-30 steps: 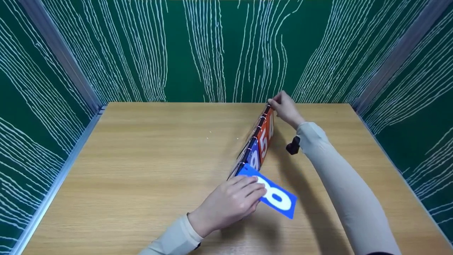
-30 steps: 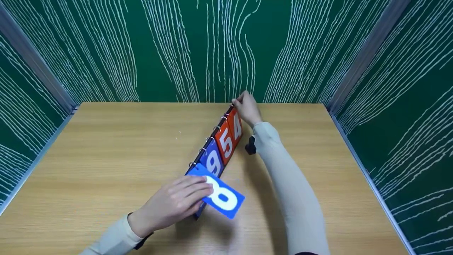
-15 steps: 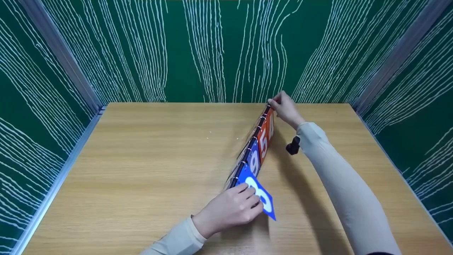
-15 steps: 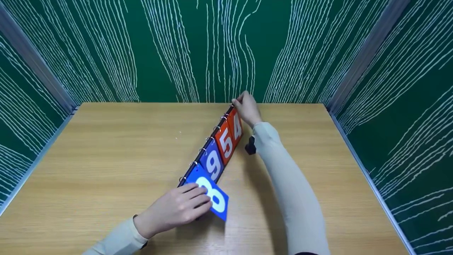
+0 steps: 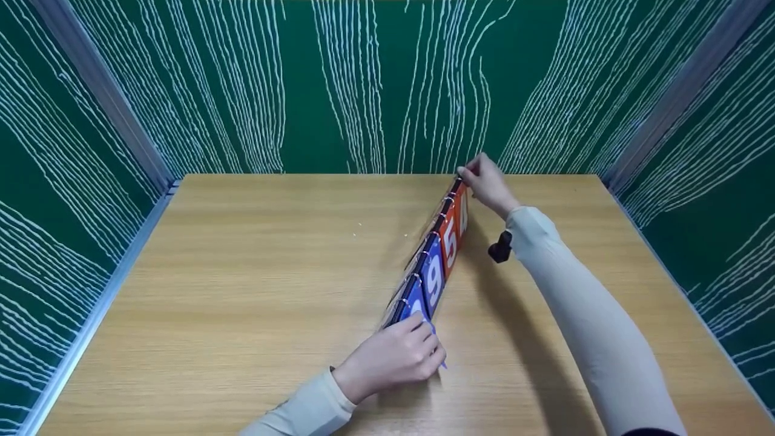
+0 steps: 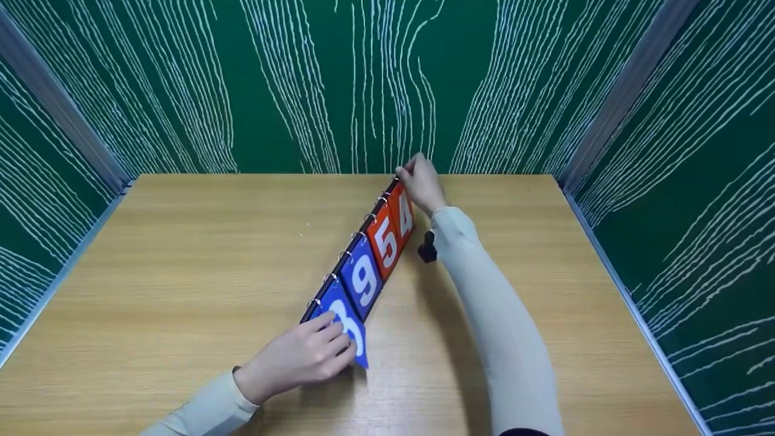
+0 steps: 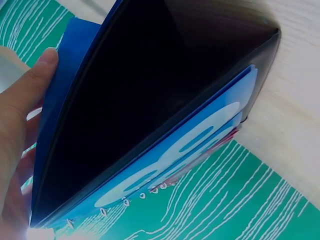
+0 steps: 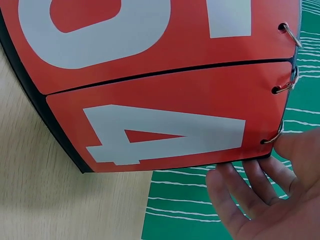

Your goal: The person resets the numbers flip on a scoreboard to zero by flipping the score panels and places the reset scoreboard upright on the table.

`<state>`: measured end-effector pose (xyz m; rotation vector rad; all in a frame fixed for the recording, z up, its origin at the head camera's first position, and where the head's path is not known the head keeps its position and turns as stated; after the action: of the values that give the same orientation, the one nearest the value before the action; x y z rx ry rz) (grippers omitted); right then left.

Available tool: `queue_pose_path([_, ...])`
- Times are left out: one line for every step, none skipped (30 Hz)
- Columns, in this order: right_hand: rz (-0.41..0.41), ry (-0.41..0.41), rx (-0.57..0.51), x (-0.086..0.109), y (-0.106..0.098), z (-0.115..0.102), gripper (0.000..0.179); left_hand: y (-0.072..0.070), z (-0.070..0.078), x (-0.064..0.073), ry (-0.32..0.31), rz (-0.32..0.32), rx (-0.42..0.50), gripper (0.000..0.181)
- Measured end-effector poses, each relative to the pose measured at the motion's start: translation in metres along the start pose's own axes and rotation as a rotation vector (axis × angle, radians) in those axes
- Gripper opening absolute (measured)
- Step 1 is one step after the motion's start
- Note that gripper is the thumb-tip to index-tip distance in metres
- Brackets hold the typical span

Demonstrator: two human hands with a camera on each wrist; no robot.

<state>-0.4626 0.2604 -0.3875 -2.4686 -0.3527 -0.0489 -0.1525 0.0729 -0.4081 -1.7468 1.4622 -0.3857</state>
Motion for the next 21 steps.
queue_pose_path([-0.002,0.0,0.002,-0.0001,-0.0001,-0.0001,0.026,-0.0001,0.0,-0.0003,-0.005,0.002,-0.004,0.023])
queue_pose_path([-0.004,-0.002,0.002,0.0001,-0.0001,-0.0003,0.027,-0.0003,0.0,-0.0004,-0.01,0.004,-0.009,0.022])
queue_pose_path([-0.006,-0.003,0.004,0.0,-0.0001,-0.0003,0.027,-0.0003,0.0001,-0.0005,-0.016,0.006,-0.017,0.022])
queue_pose_path([-0.008,0.0,0.004,-0.0001,-0.0002,0.0001,0.027,-0.0002,0.0001,-0.0004,-0.022,0.006,-0.024,0.021])
queue_pose_path([-0.007,0.001,0.002,-0.0002,-0.0004,0.0004,0.027,0.0,0.0001,-0.0002,-0.028,0.006,-0.03,0.021])
queue_pose_path([-0.007,0.001,0.001,-0.0003,-0.0006,0.0005,0.027,0.0003,0.0001,-0.0001,-0.032,0.006,-0.035,0.021])
queue_pose_path([-0.007,0.003,-0.003,-0.0005,-0.0008,0.0008,0.027,0.0006,0.0001,-0.0001,-0.036,0.003,-0.04,0.02])
queue_pose_path([-0.005,0.003,-0.005,-0.0007,-0.001,0.001,0.028,0.0011,0.0001,-0.0002,-0.038,-0.001,-0.044,0.019])
queue_pose_path([-0.004,0.002,-0.007,-0.0009,-0.0011,0.0008,0.028,0.0018,0.0001,-0.0003,-0.041,-0.005,-0.046,0.019])
queue_pose_path([-0.003,0.004,-0.008,-0.0008,-0.0012,0.001,0.028,0.0024,0.0003,-0.0004,-0.041,-0.009,-0.047,0.019])
queue_pose_path([-0.001,0.004,-0.005,-0.0009,-0.0012,0.001,0.028,0.003,0.0006,-0.0006,-0.042,-0.014,-0.045,0.018])
queue_pose_path([-0.002,0.005,-0.004,-0.0009,-0.0011,0.0011,0.028,0.0037,0.001,-0.0008,-0.043,-0.019,-0.044,0.018])
queue_pose_path([-0.004,0.008,-0.004,-0.0007,-0.0008,0.0014,0.028,0.0041,0.0013,-0.001,-0.045,-0.023,-0.042,0.018])
queue_pose_path([-0.007,0.011,-0.006,-0.0006,-0.0003,0.0015,0.028,0.004,0.0015,-0.0011,-0.046,-0.026,-0.041,0.018])
queue_pose_path([-0.01,0.014,-0.009,-0.0002,0.0,0.0017,0.029,0.004,0.0017,-0.0012,-0.048,-0.029,-0.039,0.018])
queue_pose_path([-0.013,0.018,-0.014,0.0,0.0002,0.0021,0.029,0.0038,0.0018,-0.0012,-0.05,-0.031,-0.036,0.017])
queue_pose_path([-0.014,0.021,-0.016,0.0001,0.0002,0.0022,0.028,0.0034,0.0016,-0.0012,-0.054,-0.032,-0.032,0.017])
queue_pose_path([-0.018,0.024,-0.023,0.0003,0.0003,0.0023,0.029,0.0033,0.0016,-0.0013,-0.057,-0.033,-0.03,0.017])
queue_pose_path([-0.02,0.026,-0.027,0.0005,0.0002,0.0023,0.029,0.0028,0.0012,-0.0013,-0.061,-0.032,-0.029,0.017])
queue_pose_path([-0.021,0.026,-0.029,0.0005,-0.0002,0.002,0.029,0.0025,0.0009,-0.0015,-0.063,-0.031,-0.03,0.017])
queue_pose_path([-0.021,0.026,-0.029,0.0004,-0.0007,0.002,0.029,0.0025,0.0006,-0.0016,-0.066,-0.031,-0.029,0.017])
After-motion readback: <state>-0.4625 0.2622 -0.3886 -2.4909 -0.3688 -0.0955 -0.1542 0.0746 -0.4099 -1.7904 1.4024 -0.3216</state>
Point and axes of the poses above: each hand's wrist, its own x-axis away from the middle knuckle, its own y-axis out of the palm, z = x × y, the point moved 7 cm from there along -x, towards the middle knuckle, and after that the axes turned 14 degrees about -z, right-handed, at the moved point
